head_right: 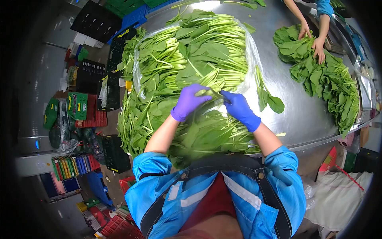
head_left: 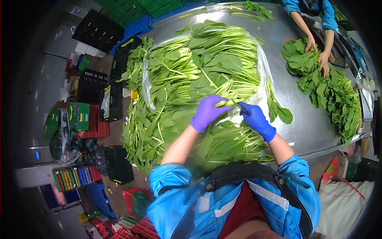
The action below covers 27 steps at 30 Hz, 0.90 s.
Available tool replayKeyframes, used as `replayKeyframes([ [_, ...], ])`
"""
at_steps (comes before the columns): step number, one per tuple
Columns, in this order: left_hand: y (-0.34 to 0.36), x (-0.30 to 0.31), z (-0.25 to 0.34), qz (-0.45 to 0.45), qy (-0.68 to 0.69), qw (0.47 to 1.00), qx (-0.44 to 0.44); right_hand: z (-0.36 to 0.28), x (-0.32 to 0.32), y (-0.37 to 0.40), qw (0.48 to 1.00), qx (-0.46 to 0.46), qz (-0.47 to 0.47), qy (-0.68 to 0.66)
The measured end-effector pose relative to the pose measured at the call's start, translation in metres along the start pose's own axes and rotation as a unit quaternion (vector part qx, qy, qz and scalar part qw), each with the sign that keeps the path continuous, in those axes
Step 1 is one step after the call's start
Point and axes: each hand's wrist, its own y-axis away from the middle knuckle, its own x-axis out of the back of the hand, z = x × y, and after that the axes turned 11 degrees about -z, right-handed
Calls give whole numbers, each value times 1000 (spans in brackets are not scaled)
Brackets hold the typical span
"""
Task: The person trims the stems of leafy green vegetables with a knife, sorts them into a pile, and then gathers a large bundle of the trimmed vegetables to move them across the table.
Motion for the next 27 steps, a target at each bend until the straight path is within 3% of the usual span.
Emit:
replayKeyframes([
  [5,11,-1,1,14,34,999,-15,4,-25,-24,997,-4,-16,76],
  [7,12,5,-3,-5,66,998,12,-10,-21,-25,998,11,47,26],
  [10,18,20,-8,-11,101,994,37,50,-34,-19,995,42,82,26],
  [11,18,25,-9,4,105,994,35,52,-23,-12,998,-62,13,11],
  [14,20,32,-10,-6,107,994,10,28,-7,0,996,-77,-5,-45],
  [16,23,38,-7,-22,94,995,7,-7,6,-5,987,-18,55,-150],
  [19,36,60,1,36,208,977,-29,-10,24,-5,976,-32,66,-203],
  [21,54,81,10,43,502,864,24,-1,24,-12,981,-44,56,-182],
  [23,62,103,10,54,471,880,31,21,6,-26,999,-7,44,26],
  [24,64,110,13,67,439,895,37,23,-1,-31,999,-30,4,13],
  [25,64,112,22,68,438,896,37,24,-11,-36,995,-51,-27,86],
  [27,59,109,39,19,238,965,107,35,-35,-43,991,-57,-10,121],
])
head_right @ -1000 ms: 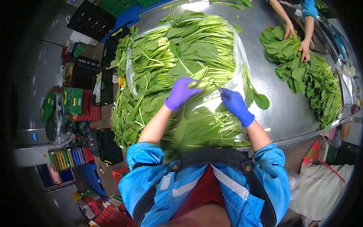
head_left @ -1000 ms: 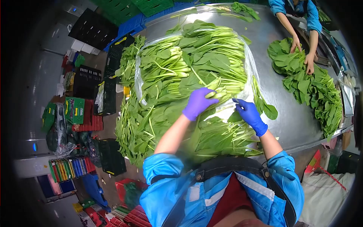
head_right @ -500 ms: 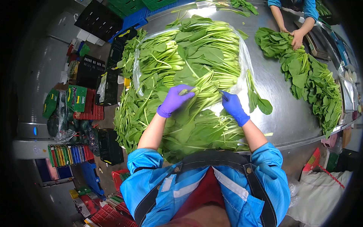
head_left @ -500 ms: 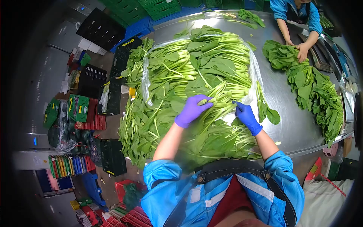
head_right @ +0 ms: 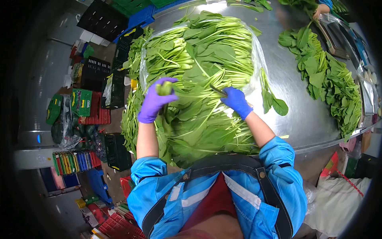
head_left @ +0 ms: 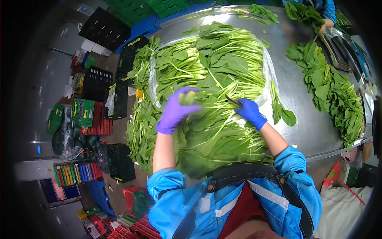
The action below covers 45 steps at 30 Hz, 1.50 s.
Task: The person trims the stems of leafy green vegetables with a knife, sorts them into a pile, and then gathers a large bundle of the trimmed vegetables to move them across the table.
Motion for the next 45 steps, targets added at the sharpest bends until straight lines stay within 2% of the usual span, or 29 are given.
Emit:
replayKeyframes([
  [1,-6,-10,-11,9,-38,999,27,0,-2,-1,1000,3,-1,0],
  [3,-21,-26,-56,-3,-278,958,-64,0,-4,-3,1000,-4,0,0],
  [5,-32,-53,-73,-10,-366,928,-66,-10,14,6,999,8,-11,-52],
  [6,-36,-66,-69,-29,-377,919,-109,-14,21,10,994,17,-23,-104],
  [7,-40,-72,-74,-37,-424,884,-194,-12,23,13,993,58,3,-106],
  [8,-44,-76,-79,-43,-465,840,-278,-13,27,18,993,54,5,-104],
  [10,-49,-81,-74,-84,-417,860,-281,-44,61,35,980,43,-25,-195],
  [11,-50,-82,-71,-122,-373,876,-281,-60,82,41,979,14,-78,-188],
  [12,-50,-81,-70,-121,-374,875,-281,-65,89,44,979,15,-77,-187],
  [14,-46,-76,-67,-70,-308,928,-198,-71,95,46,940,-13,10,-341],
  [15,-44,-75,-64,-26,-290,936,-197,-53,77,39,958,133,104,-232],
  [16,-42,-75,-62,-23,-291,936,-196,-53,74,38,958,136,103,-232],
  [18,-38,-75,-56,-31,-260,948,-182,-59,70,41,981,156,89,-75],
  [19,-36,-75,-52,-32,-260,948,-182,-66,72,43,991,113,45,-58],
  [22,-32,-78,-45,-75,-263,950,-149,-73,71,40,990,120,50,-47],
  [24,-27,-76,-44,-83,-202,962,-161,-63,65,37,984,151,76,-60],
  [26,-16,-68,-38,-66,-208,962,-164,-38,63,35,998,64,13,-27],
  [28,-15,-62,-38,-47,-218,960,-172,-36,67,36,995,84,49,10],
  [30,-10,-65,-53,-31,-279,944,-172,-54,77,57,977,85,-2,-195],
  [31,-6,-71,-54,-34,-277,946,-168,-80,89,64,963,105,-32,-247],
  [34,-5,-77,-52,-99,-263,948,-152,-87,78,64,960,136,-66,-236],
  [36,0,-70,-55,-98,-223,963,-115,-78,68,70,960,100,-75,-249],
  [37,1,-65,-57,-99,-223,963,-114,-70,61,75,942,59,-102,-316],
  [38,2,-60,-60,-84,-269,956,-81,-64,54,82,915,17,-128,-382],
  [39,2,-57,-63,-68,-314,946,-48,-62,53,87,916,6,-132,-378],
  [40,2,-59,-67,-68,-313,946,-46,-60,48,92,916,5,-134,-378],
  [42,1,-74,-74,-73,-283,948,-123,-60,40,100,895,-1,-127,-428],
  [44,-4,-92,-78,-121,-226,960,-113,-66,41,101,884,-5,-110,-454],
  [45,-6,-97,-79,-164,-171,966,-107,-69,46,100,925,28,-108,-362],
])
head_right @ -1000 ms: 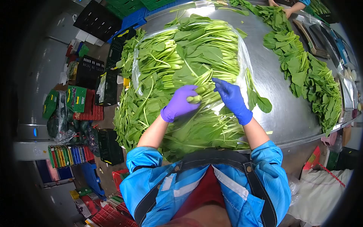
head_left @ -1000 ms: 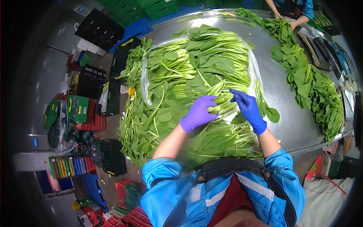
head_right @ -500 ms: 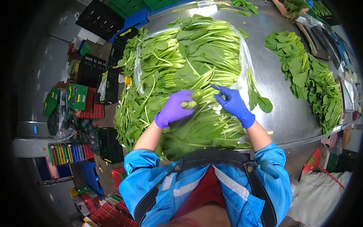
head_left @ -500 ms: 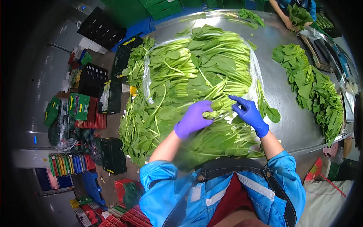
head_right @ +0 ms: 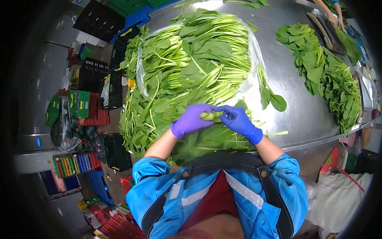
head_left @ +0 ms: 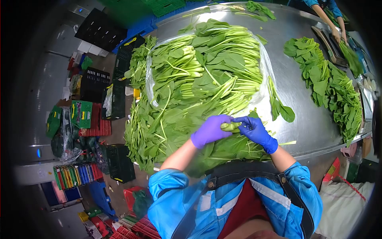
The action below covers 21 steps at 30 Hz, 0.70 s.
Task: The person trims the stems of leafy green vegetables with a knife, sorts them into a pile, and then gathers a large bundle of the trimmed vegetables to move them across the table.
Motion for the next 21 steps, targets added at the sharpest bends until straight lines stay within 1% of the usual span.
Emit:
replayKeyframes([
  [1,-2,0,-1,-1,1,1000,0,-3,3,0,994,21,-9,103],
  [3,-7,5,-2,-92,106,984,113,-2,6,0,992,27,-8,126],
  [4,-6,9,-1,-93,105,984,112,3,8,1,996,42,-42,69],
  [5,-4,13,-1,-84,161,979,89,7,10,2,995,57,-78,12],
  [6,-1,18,2,-75,217,971,66,9,10,3,995,56,-78,11],
  [7,1,23,4,-76,219,970,68,11,9,5,996,51,-62,-35],
  [8,2,30,7,-91,210,971,72,12,8,6,994,46,-47,-81],
  [9,2,34,7,-105,200,971,76,12,8,5,994,44,-50,-83],
  [10,2,33,0,-76,163,977,114,11,9,2,994,26,-64,-88],
  [11,2,33,-5,-75,165,977,117,11,11,-1,993,9,-76,-92],
  [12,1,35,-8,-9,72,990,119,17,16,-3,993,-6,-91,-71],
  [13,0,38,-7,56,-23,991,120,26,22,-4,993,-6,-91,-72],
  [14,1,43,-4,69,-50,990,113,35,28,-3,990,-75,-87,-78],
  [15,0,42,-9,68,-49,990,114,39,33,-2,982,-146,-83,-84],
  [16,-2,40,-18,98,-149,975,133,40,39,-1,976,-196,-96,24],
  [17,-3,38,-26,127,-249,948,150,45,43,3,975,-197,-97,24],
  [18,-8,34,-28,156,-291,934,140,49,47,5,949,-214,-115,201],
  [19,-12,28,-28,156,-291,934,140,54,48,6,892,-224,-129,371],
  [20,-17,20,-29,172,-304,931,103,58,47,8,916,-177,-70,354],
  [21,-24,11,-28,186,-315,928,66,57,46,6,915,-178,-68,354],
])
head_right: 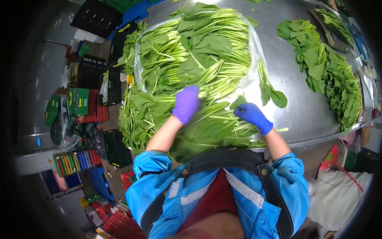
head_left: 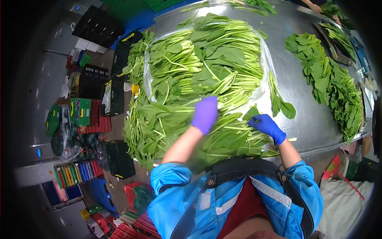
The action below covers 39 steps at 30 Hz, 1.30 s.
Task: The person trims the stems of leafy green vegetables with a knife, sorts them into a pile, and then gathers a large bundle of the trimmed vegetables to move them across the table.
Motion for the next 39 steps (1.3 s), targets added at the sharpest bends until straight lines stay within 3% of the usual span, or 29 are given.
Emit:
replayKeyframes([
  [2,-1,-34,18,-29,5,998,-47,-5,3,-6,973,8,70,-219],
  [3,-6,-49,29,-110,-2,993,-35,5,-3,-21,968,11,105,-229],
  [4,-11,-76,33,-125,-29,991,-37,9,-6,-33,968,11,106,-229],
  [6,-15,-113,26,-136,-59,988,-42,14,-3,-57,959,25,262,-104],
  [9,-11,-130,20,-171,-33,984,-43,33,-6,-87,956,38,290,1],
  [12,1,-98,18,-214,-4,975,-63,45,-12,-102,972,-6,228,53],
  [14,7,-69,15,-242,22,969,-42,49,-7,-93,969,42,237,48],
  [16,15,-23,16,-223,280,933,-49,39,9,-71,965,86,242,44],
  [18,25,-1,-2,-227,296,927,-44,16,34,-39,989,88,95,-66],
  [19,26,8,-6,-230,309,922,-43,11,33,-33,977,131,98,-136],
  [22,16,36,1,-228,259,938,-19,-16,36,-18,977,158,82,-114],
  [23,15,35,9,-178,256,947,-81,-24,34,-17,969,191,99,-119],
  [24,11,28,13,-175,255,947,-81,-43,43,-6,976,169,81,-114],
  [26,3,16,17,-190,202,942,-190,-55,47,-2,980,163,74,-89],
  [27,1,16,22,-231,246,936,-102,-55,44,-3,979,166,75,-87],
  [29,1,14,17,-184,245,947,-100,-49,36,-10,932,180,160,-272],
  [30,-1,13,16,-138,247,954,-96,-46,34,-9,927,174,186,-275],
  [32,-3,20,20,-139,253,952,-104,-42,19,-13,949,173,207,-162],
  [39,-3,34,26,-175,300,933,-98,-55,16,-36,955,172,217,-105],
])
